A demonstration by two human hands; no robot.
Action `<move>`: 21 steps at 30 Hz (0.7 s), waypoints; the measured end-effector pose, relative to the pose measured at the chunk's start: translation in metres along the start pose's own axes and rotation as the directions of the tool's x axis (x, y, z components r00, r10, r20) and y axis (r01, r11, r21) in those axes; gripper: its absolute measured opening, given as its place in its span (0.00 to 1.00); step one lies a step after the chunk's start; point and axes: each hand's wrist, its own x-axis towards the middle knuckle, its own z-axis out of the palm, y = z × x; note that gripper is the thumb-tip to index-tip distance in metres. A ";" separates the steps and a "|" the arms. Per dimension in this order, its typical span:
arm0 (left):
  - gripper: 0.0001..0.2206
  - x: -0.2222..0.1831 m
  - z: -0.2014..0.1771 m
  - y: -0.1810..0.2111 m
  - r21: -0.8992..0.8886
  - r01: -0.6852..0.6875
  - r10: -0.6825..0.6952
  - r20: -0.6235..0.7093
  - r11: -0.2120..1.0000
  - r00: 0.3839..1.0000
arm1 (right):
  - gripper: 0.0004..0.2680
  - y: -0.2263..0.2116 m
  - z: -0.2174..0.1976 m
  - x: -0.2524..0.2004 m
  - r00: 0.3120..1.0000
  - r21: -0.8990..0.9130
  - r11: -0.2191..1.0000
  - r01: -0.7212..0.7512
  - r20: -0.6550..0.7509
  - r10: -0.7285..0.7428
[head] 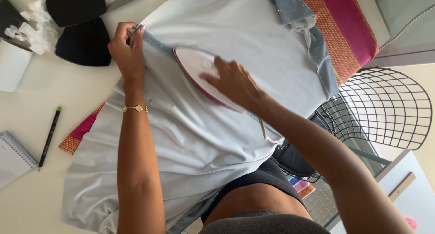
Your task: Ironing a light blue garment on a flat surface, pressing seams and smoothing out wrinkles.
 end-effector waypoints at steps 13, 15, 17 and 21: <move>0.09 0.002 -0.001 0.008 -0.029 0.058 -0.058 0.007 0.998 0.998 | 0.21 -0.029 -0.009 0.039 0.986 0.050 0.998 -0.030 0.168 0.021; 0.07 0.000 -0.002 0.010 -0.032 0.083 -0.083 0.011 0.996 0.996 | 0.21 -0.032 -0.004 0.049 0.992 0.043 0.999 -0.028 0.122 0.023; 0.07 -0.001 -0.002 0.007 -0.025 0.091 -0.091 0.019 0.996 0.996 | 0.21 -0.038 0.001 0.060 0.992 0.048 0.998 -0.040 0.124 0.034; 0.07 0.001 -0.001 0.002 -0.002 0.070 -0.070 0.019 0.998 0.997 | 0.21 -0.030 0.010 0.059 0.998 0.056 0.998 0.003 0.059 -0.006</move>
